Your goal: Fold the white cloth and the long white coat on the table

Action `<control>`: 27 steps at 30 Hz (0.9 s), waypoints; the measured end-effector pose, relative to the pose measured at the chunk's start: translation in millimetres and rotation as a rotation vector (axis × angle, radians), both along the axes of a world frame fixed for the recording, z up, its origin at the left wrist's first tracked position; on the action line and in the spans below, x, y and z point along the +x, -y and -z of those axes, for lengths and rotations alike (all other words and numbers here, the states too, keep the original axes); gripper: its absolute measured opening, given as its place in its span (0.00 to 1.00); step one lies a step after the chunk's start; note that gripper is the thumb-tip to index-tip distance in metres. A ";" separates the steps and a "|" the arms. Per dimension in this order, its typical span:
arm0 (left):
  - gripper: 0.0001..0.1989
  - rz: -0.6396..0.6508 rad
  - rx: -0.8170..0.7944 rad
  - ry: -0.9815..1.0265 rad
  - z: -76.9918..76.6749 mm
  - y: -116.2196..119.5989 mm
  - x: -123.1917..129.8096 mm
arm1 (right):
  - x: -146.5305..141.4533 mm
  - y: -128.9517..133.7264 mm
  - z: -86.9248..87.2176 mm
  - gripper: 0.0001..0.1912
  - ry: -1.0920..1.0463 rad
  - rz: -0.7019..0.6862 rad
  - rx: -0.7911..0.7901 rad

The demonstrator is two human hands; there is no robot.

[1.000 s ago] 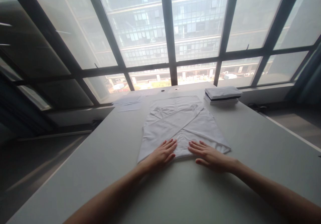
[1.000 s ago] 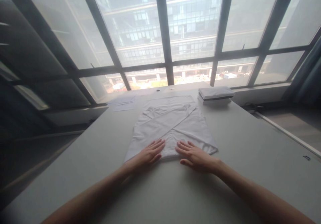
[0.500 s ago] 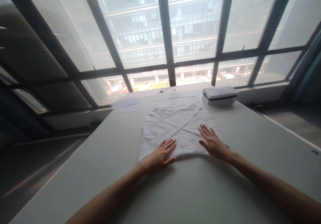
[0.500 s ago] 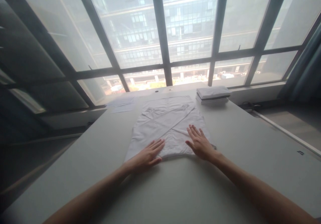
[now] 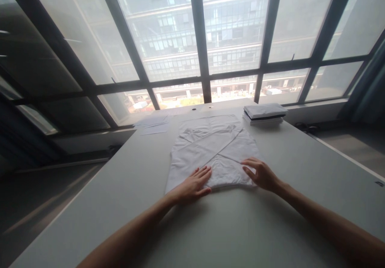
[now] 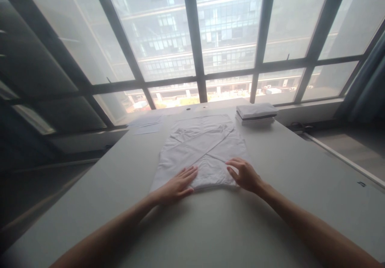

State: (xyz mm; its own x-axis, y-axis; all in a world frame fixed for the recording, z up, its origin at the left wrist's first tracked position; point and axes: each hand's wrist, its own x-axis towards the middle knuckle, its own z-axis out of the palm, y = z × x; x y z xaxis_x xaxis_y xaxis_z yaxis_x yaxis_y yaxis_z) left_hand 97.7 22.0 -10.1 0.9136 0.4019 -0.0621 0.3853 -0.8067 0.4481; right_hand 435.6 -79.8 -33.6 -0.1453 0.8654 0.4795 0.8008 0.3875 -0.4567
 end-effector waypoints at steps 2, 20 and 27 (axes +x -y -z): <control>0.38 -0.065 -0.089 0.074 -9.0 -7.2 -4.3 | -5.6 3.9 -2.5 0.13 -0.018 -0.147 0.065; 0.24 -0.208 0.185 0.260 0.7 -31.3 -19.9 | -25.3 12.1 -4.1 0.15 -0.157 -0.332 -0.045; 0.34 0.204 0.119 0.050 -6.6 17.5 7.8 | -24.7 14.0 -14.0 0.13 -0.588 -0.495 -0.528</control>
